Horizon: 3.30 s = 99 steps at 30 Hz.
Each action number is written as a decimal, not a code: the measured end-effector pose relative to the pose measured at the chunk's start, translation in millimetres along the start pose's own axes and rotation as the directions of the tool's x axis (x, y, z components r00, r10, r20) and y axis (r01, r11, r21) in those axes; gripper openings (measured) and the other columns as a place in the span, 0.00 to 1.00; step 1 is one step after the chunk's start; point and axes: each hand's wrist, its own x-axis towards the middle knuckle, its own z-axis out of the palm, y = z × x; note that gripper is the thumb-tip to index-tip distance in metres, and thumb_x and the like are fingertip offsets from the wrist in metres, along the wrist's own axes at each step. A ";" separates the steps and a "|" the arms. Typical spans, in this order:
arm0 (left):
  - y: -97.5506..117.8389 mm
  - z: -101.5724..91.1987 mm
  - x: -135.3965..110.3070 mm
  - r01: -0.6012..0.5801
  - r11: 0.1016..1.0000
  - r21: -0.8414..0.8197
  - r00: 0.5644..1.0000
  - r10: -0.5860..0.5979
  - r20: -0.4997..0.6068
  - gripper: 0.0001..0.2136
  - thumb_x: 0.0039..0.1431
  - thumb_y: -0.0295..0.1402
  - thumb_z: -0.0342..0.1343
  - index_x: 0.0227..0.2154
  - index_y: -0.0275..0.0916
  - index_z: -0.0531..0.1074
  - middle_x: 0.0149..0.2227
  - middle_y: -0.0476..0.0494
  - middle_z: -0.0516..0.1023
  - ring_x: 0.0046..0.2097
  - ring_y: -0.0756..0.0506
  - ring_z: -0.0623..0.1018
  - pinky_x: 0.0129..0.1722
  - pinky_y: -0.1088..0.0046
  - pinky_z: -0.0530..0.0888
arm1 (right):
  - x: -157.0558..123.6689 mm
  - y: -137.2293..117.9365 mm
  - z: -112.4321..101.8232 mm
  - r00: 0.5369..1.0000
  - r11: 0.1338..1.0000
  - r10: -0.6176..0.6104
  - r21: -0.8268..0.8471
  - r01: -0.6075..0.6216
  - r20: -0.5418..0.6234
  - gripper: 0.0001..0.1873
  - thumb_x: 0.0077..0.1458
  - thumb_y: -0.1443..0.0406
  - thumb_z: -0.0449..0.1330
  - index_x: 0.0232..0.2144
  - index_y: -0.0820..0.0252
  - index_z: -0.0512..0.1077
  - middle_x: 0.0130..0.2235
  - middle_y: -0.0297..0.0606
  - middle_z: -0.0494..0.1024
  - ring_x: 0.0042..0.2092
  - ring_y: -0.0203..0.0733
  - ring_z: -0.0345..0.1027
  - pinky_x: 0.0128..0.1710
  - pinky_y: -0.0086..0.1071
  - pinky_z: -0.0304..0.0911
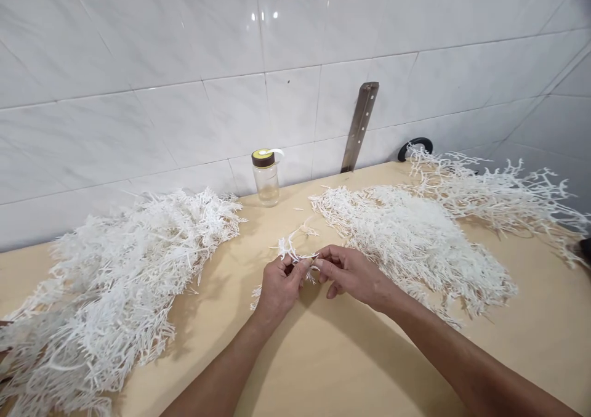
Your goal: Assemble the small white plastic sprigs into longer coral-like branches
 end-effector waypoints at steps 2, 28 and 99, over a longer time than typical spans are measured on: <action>0.1 -0.3 -0.5 -0.028 1.000 0.007 1.000 0.028 -0.013 0.18 0.55 0.46 0.60 0.19 0.37 0.70 0.16 0.52 0.66 0.20 0.52 0.65 0.22 0.77 0.62 | 2.9 2.7 -0.3 0.998 0.999 0.040 0.002 -0.040 0.038 0.18 0.59 0.49 0.58 0.34 0.59 0.73 0.31 0.35 0.77 0.26 0.36 0.74 0.22 0.28 0.64; 1.3 -4.0 2.7 -0.007 0.998 0.057 0.999 0.010 -0.042 0.16 0.58 0.42 0.57 0.20 0.37 0.69 0.19 0.53 0.66 0.24 0.51 0.65 0.27 0.76 0.63 | 23.3 23.0 10.5 0.996 0.991 0.035 0.126 -0.045 0.083 0.18 0.56 0.50 0.62 0.32 0.59 0.69 0.25 0.32 0.75 0.22 0.35 0.70 0.21 0.28 0.58; -8.5 6.1 -1.1 -0.118 0.977 0.178 0.992 0.122 -0.013 0.11 0.61 0.41 0.57 0.32 0.37 0.76 0.30 0.44 0.78 0.33 0.46 0.77 0.35 0.73 0.74 | 13.7 31.1 25.3 0.990 0.997 -0.079 -0.021 0.077 -0.117 0.08 0.59 0.59 0.56 0.31 0.56 0.69 0.24 0.31 0.74 0.24 0.38 0.71 0.24 0.29 0.69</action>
